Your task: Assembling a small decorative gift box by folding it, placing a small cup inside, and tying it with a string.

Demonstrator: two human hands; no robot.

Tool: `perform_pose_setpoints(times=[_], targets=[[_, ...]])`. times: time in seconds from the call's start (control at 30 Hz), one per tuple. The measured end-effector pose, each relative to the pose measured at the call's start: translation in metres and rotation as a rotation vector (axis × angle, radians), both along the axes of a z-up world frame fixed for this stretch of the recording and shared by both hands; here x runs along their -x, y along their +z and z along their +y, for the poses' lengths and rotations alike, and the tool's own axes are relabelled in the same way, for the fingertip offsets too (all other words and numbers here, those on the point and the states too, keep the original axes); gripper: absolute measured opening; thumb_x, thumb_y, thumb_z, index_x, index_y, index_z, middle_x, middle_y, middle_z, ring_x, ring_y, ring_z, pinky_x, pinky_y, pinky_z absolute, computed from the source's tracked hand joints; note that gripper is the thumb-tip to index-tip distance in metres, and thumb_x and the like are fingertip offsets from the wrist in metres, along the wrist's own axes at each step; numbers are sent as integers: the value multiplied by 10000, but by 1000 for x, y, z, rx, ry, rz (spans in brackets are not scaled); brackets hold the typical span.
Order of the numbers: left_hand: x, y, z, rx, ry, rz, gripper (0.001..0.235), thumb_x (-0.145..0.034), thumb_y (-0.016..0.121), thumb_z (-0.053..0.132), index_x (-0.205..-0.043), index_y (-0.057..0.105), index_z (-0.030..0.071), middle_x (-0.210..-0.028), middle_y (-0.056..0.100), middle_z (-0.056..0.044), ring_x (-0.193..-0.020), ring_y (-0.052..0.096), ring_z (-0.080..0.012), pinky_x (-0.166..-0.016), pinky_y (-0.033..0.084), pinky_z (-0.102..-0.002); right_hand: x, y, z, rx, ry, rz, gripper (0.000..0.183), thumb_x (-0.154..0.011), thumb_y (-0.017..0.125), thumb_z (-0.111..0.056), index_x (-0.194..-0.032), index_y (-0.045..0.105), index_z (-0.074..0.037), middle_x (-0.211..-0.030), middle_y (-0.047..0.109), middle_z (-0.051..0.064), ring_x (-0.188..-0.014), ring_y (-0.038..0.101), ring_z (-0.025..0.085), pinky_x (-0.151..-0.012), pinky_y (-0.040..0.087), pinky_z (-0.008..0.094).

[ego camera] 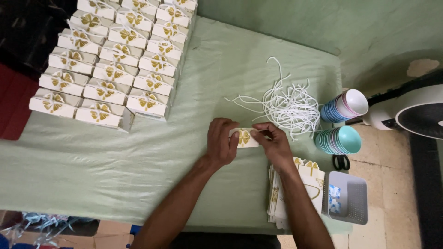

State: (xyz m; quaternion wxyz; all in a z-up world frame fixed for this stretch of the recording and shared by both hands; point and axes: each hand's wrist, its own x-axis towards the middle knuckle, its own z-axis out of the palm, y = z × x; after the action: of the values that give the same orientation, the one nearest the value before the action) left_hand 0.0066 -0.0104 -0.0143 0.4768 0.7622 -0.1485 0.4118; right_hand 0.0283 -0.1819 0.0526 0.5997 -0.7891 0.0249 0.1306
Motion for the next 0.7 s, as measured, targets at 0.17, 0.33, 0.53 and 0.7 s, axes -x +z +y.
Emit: perform_pose_setpoints(times=[0.17,0.33,0.53,0.7], targets=[[1,1,3,-9,1,-17,340,-1095,352,323,-1185,569,78,-944,484,-70,-818,511,-290,-739,410,-409,8,-12,7,8,-80,29,392,-860,883,-235,-1200,722,-120,-943,651,99,-812,624,150,-723,525,286],[1,4,4,-14,5,-23,443,-1084,361,428,-1234,546,55,-982,504,-108,-855,532,-315,-754,429,-431,10,-19,12,-1,-141,-6,457,-835,895,-205,-1222,690,-76,-921,625,101,-814,613,157,-732,522,291],[-3,-13,1,68,-21,69,256,-1057,429,244,-1203,553,75,-934,483,-53,-806,525,-291,-748,424,-404,1,-21,1,-3,-74,8,390,-821,910,-219,-1115,715,-54,-886,619,87,-781,595,154,-694,494,281],[-4,-18,0,57,4,84,257,-1021,439,214,-1202,561,78,-926,493,-51,-809,535,-287,-754,425,-409,-5,-19,0,38,-23,-30,343,-816,910,-194,-1061,722,-45,-838,605,62,-760,589,133,-683,481,247]])
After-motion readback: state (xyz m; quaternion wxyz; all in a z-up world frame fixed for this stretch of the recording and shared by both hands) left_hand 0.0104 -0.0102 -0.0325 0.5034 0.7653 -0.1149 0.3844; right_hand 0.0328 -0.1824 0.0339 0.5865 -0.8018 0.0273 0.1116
